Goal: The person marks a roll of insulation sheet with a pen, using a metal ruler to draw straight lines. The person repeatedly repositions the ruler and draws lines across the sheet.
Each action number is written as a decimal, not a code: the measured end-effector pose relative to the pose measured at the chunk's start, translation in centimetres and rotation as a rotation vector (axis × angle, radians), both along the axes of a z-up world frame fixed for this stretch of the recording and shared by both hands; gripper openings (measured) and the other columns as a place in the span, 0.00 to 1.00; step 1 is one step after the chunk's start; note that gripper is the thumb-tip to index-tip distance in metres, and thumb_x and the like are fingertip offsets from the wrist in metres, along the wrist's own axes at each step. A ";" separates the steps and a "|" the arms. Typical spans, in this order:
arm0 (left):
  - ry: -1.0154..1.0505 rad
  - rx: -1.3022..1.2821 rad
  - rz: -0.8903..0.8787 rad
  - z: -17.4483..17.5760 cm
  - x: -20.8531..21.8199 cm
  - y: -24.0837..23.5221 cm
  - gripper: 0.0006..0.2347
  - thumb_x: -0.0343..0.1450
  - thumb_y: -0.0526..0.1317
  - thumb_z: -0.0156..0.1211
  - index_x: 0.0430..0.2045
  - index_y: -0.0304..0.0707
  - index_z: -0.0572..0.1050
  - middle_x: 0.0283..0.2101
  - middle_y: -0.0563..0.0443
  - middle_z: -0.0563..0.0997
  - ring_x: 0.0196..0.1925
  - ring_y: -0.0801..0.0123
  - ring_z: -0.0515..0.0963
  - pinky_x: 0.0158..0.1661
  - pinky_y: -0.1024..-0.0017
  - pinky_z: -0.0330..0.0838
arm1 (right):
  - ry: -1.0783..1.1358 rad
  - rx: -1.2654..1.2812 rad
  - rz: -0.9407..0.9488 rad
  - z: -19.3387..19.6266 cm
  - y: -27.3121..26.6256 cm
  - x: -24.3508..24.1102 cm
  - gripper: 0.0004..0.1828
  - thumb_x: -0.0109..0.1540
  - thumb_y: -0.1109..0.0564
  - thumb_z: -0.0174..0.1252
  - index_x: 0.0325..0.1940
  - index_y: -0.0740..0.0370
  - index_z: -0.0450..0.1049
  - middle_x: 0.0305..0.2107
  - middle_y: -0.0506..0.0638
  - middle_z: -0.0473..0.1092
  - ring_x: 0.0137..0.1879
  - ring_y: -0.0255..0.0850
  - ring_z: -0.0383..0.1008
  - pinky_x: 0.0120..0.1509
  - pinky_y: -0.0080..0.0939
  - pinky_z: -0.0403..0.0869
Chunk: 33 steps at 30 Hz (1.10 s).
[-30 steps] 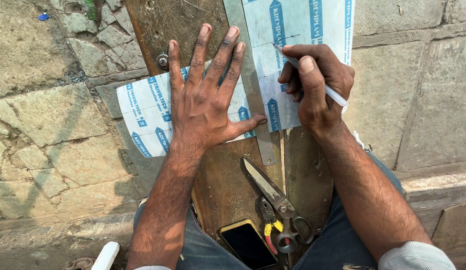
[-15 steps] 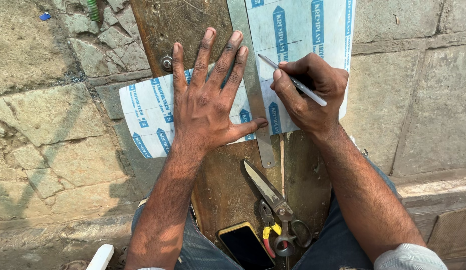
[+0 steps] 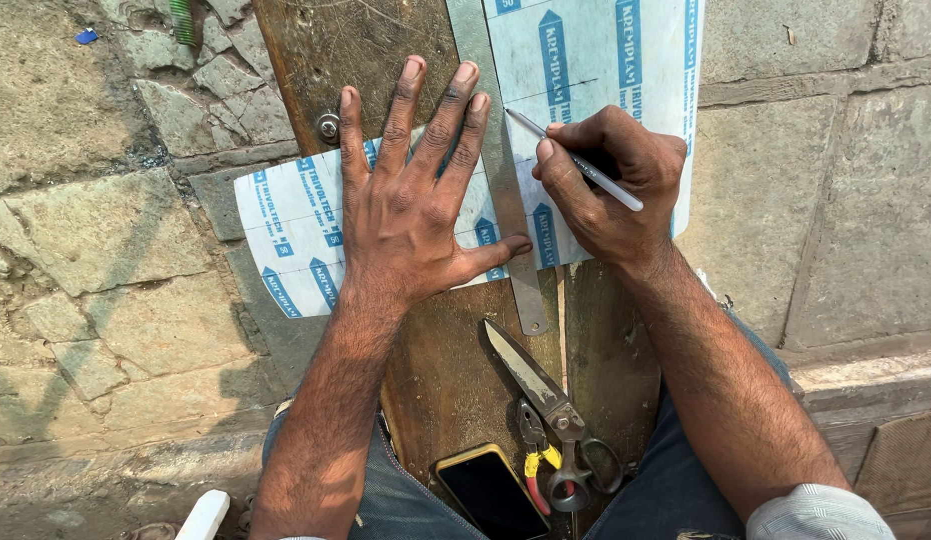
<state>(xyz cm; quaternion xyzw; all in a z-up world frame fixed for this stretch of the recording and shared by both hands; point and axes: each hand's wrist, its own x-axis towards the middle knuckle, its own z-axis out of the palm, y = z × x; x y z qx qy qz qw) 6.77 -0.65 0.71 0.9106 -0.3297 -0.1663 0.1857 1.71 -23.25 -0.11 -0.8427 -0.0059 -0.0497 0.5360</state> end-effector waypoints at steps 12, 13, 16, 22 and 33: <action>-0.001 0.018 -0.013 -0.1 0.0 0.1 0.55 0.61 0.81 0.63 0.77 0.46 0.55 0.80 0.51 0.50 0.82 0.50 0.43 0.75 0.31 0.27 | -0.007 0.008 -0.006 -0.3 0.0 -0.1 0.07 0.73 0.63 0.62 0.42 0.67 0.73 0.32 0.56 0.78 0.42 0.39 0.85 0.40 0.32 0.85; 0.006 0.021 -0.012 -0.1 0.0 0.1 0.54 0.61 0.81 0.63 0.77 0.46 0.55 0.80 0.51 0.50 0.82 0.50 0.43 0.75 0.31 0.27 | -0.010 0.006 0.002 -0.3 0.0 0.0 0.07 0.73 0.63 0.62 0.42 0.67 0.73 0.32 0.56 0.78 0.42 0.39 0.85 0.40 0.32 0.85; -0.005 0.010 -0.011 -0.1 0.0 0.0 0.55 0.61 0.81 0.63 0.77 0.46 0.55 0.80 0.50 0.50 0.82 0.49 0.43 0.75 0.31 0.27 | -0.002 -0.010 0.014 -0.1 -0.1 0.1 0.07 0.73 0.63 0.62 0.42 0.68 0.74 0.32 0.56 0.79 0.42 0.39 0.85 0.42 0.33 0.85; -0.010 -0.006 -0.007 -0.1 0.0 0.0 0.53 0.61 0.81 0.59 0.76 0.47 0.56 0.80 0.50 0.51 0.81 0.49 0.44 0.75 0.32 0.27 | 0.051 -0.018 0.084 0.9 -0.7 0.2 0.08 0.76 0.61 0.62 0.44 0.68 0.74 0.32 0.55 0.79 0.42 0.38 0.86 0.42 0.33 0.86; -0.005 0.048 -0.015 0.1 0.1 -0.1 0.54 0.62 0.84 0.54 0.77 0.48 0.54 0.80 0.51 0.51 0.81 0.50 0.44 0.75 0.32 0.27 | 0.331 -0.134 0.318 3.7 -2.1 -1.2 0.12 0.66 0.52 0.59 0.32 0.61 0.76 0.21 0.49 0.75 0.24 0.32 0.77 0.27 0.33 0.78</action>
